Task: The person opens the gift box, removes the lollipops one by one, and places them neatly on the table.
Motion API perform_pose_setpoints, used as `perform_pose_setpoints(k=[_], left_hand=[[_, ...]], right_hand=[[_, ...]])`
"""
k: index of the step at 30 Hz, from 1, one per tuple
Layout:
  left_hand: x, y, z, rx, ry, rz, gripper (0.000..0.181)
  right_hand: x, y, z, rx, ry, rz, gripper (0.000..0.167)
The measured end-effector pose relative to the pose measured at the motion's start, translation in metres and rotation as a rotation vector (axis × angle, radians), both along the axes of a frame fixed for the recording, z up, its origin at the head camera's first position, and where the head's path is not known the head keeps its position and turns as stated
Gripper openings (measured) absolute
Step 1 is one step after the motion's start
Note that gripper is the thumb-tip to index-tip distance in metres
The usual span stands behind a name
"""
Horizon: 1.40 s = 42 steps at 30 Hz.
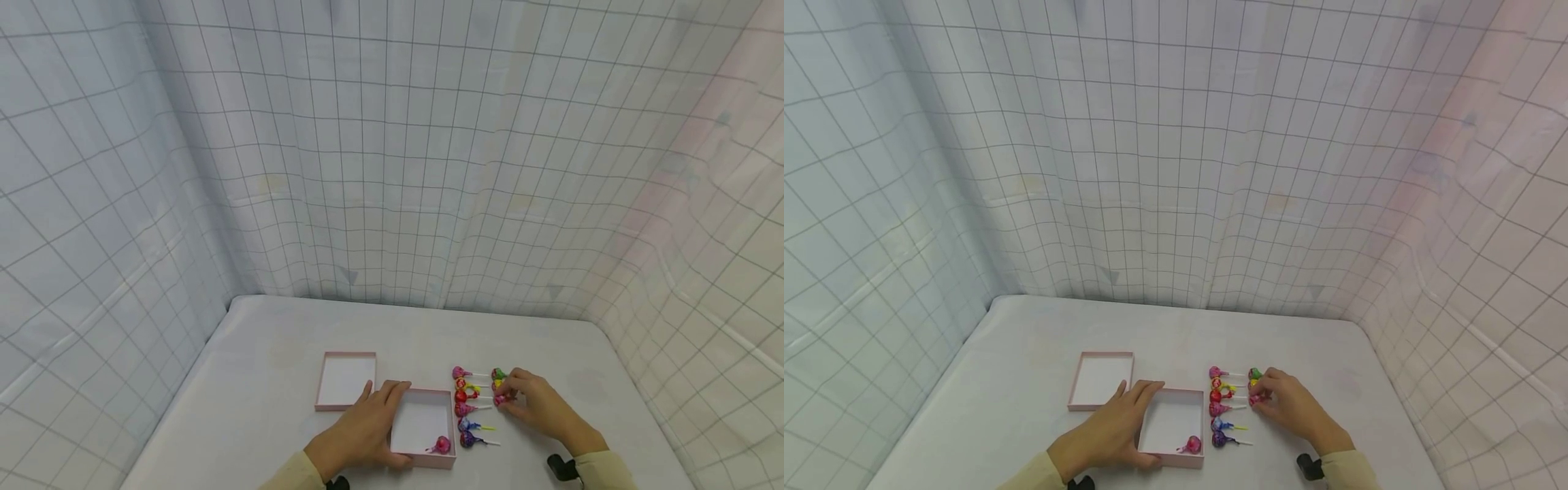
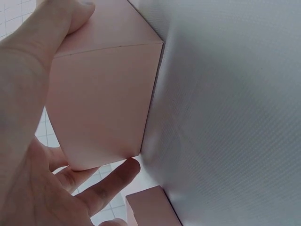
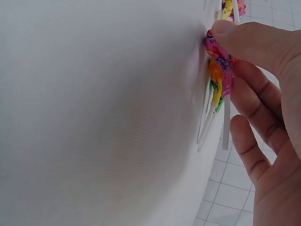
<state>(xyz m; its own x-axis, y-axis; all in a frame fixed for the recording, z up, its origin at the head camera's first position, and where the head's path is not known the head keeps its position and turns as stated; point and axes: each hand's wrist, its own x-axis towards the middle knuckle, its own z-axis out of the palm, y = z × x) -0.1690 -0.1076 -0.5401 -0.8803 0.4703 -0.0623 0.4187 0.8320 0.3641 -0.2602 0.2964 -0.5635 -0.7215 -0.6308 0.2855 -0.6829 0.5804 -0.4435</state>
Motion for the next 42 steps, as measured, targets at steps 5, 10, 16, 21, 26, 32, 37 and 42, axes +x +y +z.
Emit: perform_pose_setpoints(k=[5, 10, 16, 21, 26, 32, 37, 42], left_hand=[[0.0, 0.001, 0.001, 0.005, -0.016, 0.006, 0.134], [0.0, 0.0, 0.001, 0.009, -0.027, 0.011, 0.134], [-0.001, 0.0, 0.001, 0.008, -0.033, 0.015, 0.134], [0.0, -0.001, 0.001, 0.007, -0.026, 0.01, 0.133], [0.0, -0.001, 0.001, 0.005, -0.025, 0.008, 0.134], [-0.001, 0.0, 0.002, -0.001, -0.04, 0.014, 0.134], [0.0, 0.0, 0.004, 0.003, -0.042, 0.016, 0.134], [0.001, 0.0, 0.005, 0.007, -0.036, 0.013, 0.134]], right_hand=[[0.002, 0.0, -0.001, 0.01, 0.092, -0.003, 0.031], [0.003, 0.001, -0.002, 0.022, 0.113, -0.012, 0.032], [0.004, 0.002, -0.003, 0.012, 0.117, -0.005, 0.033], [0.004, 0.001, -0.002, 0.017, 0.135, -0.019, 0.033], [0.004, -0.003, -0.001, 0.02, 0.165, -0.027, 0.03], [0.006, -0.014, 0.01, 0.055, 0.156, -0.018, 0.029], [0.009, -0.027, 0.023, 0.074, 0.189, 0.039, 0.03], [0.013, -0.044, 0.038, 0.074, 0.201, 0.111, 0.032]])
